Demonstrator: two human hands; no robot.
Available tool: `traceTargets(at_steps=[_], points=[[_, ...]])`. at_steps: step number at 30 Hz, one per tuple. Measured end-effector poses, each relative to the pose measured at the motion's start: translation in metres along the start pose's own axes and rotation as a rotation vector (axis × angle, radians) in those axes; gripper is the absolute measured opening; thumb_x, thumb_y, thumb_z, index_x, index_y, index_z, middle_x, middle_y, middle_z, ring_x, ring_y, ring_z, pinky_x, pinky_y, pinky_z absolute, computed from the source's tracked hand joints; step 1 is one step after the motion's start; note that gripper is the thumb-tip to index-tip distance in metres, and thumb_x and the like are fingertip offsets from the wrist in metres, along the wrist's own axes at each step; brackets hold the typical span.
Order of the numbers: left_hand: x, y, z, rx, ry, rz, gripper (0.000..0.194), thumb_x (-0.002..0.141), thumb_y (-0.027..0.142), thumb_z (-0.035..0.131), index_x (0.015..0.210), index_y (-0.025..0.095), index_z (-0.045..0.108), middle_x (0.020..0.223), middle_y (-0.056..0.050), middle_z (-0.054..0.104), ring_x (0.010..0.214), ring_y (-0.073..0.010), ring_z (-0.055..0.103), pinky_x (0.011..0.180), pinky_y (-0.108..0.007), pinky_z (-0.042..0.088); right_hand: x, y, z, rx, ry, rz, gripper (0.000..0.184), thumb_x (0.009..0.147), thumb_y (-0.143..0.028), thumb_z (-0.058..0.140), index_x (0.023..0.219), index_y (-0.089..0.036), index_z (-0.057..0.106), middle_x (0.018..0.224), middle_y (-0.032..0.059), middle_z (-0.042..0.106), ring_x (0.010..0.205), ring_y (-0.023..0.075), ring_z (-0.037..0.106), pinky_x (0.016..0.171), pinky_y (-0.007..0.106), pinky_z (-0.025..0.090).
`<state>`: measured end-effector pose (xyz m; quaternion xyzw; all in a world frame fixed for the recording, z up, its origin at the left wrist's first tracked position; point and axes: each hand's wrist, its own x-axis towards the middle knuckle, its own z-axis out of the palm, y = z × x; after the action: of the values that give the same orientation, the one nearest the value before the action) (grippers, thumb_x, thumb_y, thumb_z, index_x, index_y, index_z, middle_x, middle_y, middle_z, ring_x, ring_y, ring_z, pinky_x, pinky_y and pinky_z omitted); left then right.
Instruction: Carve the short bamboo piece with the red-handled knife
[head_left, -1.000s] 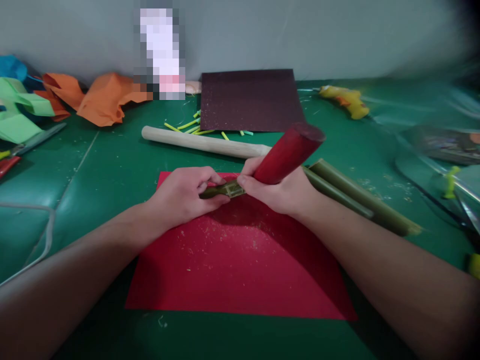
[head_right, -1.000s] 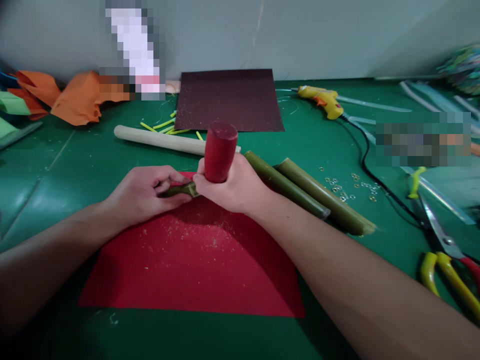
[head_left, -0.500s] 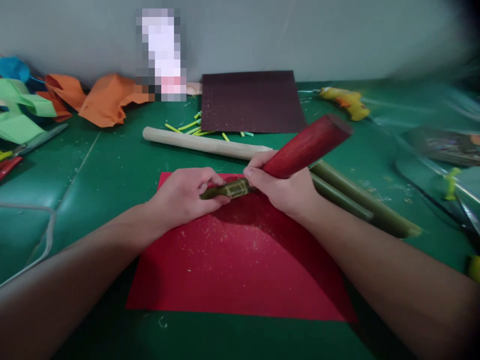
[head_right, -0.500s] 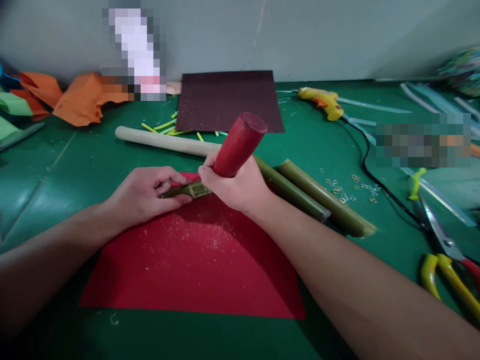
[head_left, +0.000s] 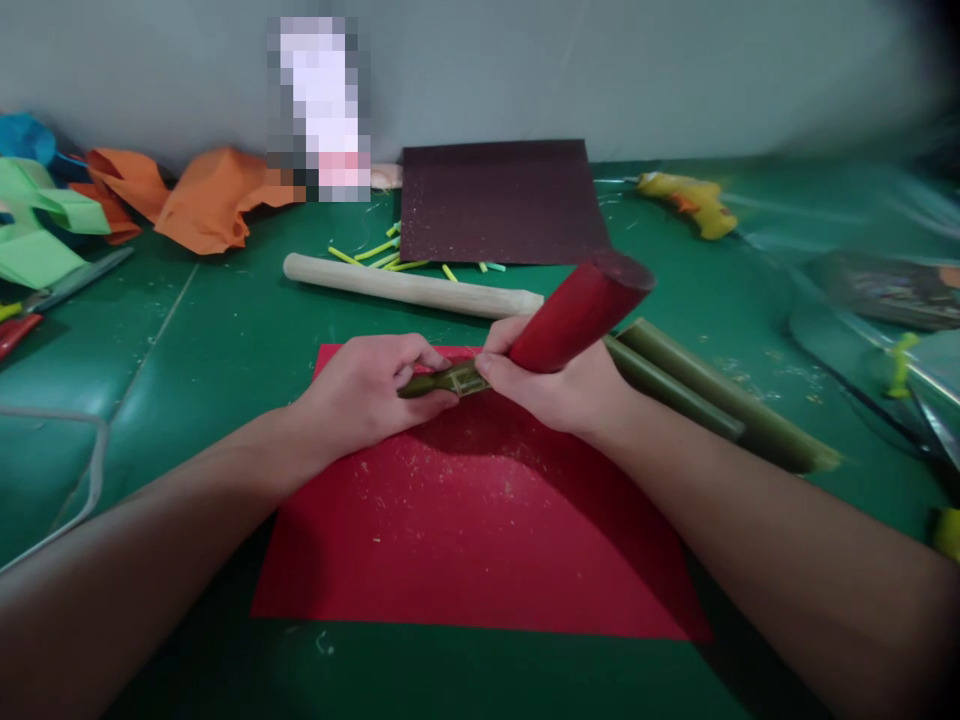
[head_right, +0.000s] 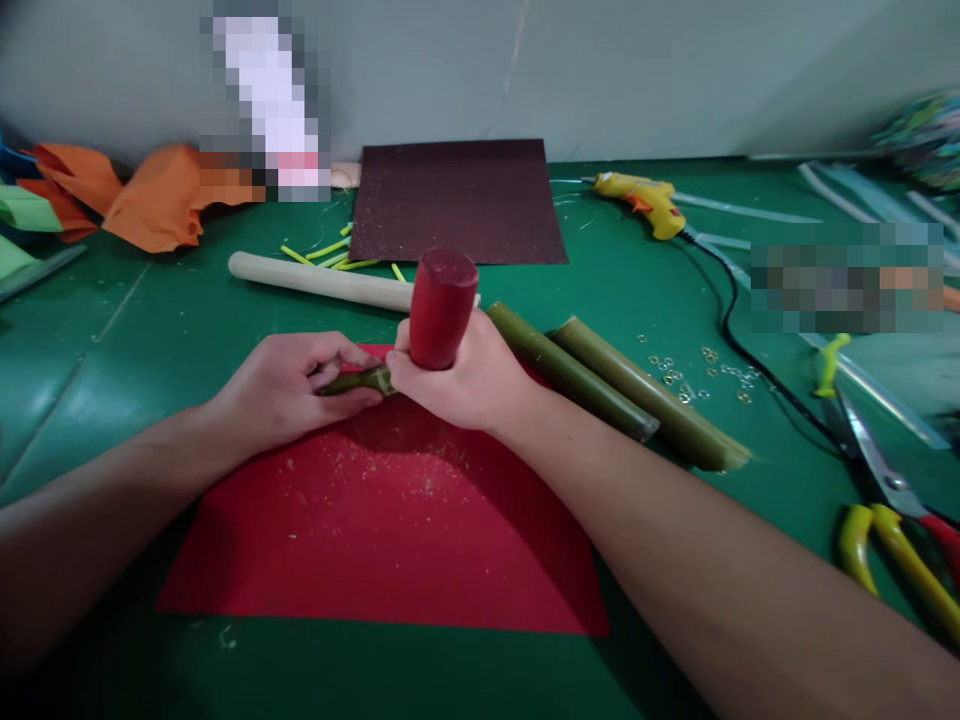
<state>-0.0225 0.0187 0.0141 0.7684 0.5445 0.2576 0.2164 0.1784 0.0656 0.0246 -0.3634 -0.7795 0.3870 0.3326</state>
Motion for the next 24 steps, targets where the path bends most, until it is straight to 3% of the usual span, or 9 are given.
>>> traceTargets(at_steps=[6,14,24], points=[[0.0,-0.0001,-0.0018,0.002,-0.011,-0.006,0.026,0.08,0.043,0.073,0.089,0.018,0.071,0.051,0.009,0.034,0.048,-0.0075,0.033,0.047,-0.023,0.027,0.0004,0.0011,-0.0002,-0.01,-0.032,-0.032,0.019,0.072,-0.021,0.062,0.055,-0.021,0.053,0.052,-0.0035,0.05,0.05,0.009,0.044,0.05,0.027,0.037],[0.0012,0.0025,-0.0033,0.04,-0.012,0.004,0.024,0.079,0.039,0.073,0.088,0.017,0.071,0.053,0.009,0.035,0.048,-0.0074,0.032,0.049,-0.024,0.028,-0.0001,0.0029,0.0034,0.125,0.233,0.045,0.024,0.08,-0.019,0.06,0.058,-0.023,0.05,0.059,0.0005,0.053,0.057,0.0138,0.049,0.055,0.032,0.042],[0.0006,0.0032,-0.0038,0.03,-0.02,0.002,0.023,0.079,0.039,0.073,0.088,0.017,0.071,0.051,0.009,0.033,0.048,-0.0076,0.032,0.049,-0.023,0.027,0.0016,0.0025,0.0,0.111,0.135,-0.033,0.022,0.073,-0.015,0.059,0.055,-0.024,0.052,0.056,-0.0001,0.053,0.055,0.0134,0.048,0.054,0.033,0.039]])
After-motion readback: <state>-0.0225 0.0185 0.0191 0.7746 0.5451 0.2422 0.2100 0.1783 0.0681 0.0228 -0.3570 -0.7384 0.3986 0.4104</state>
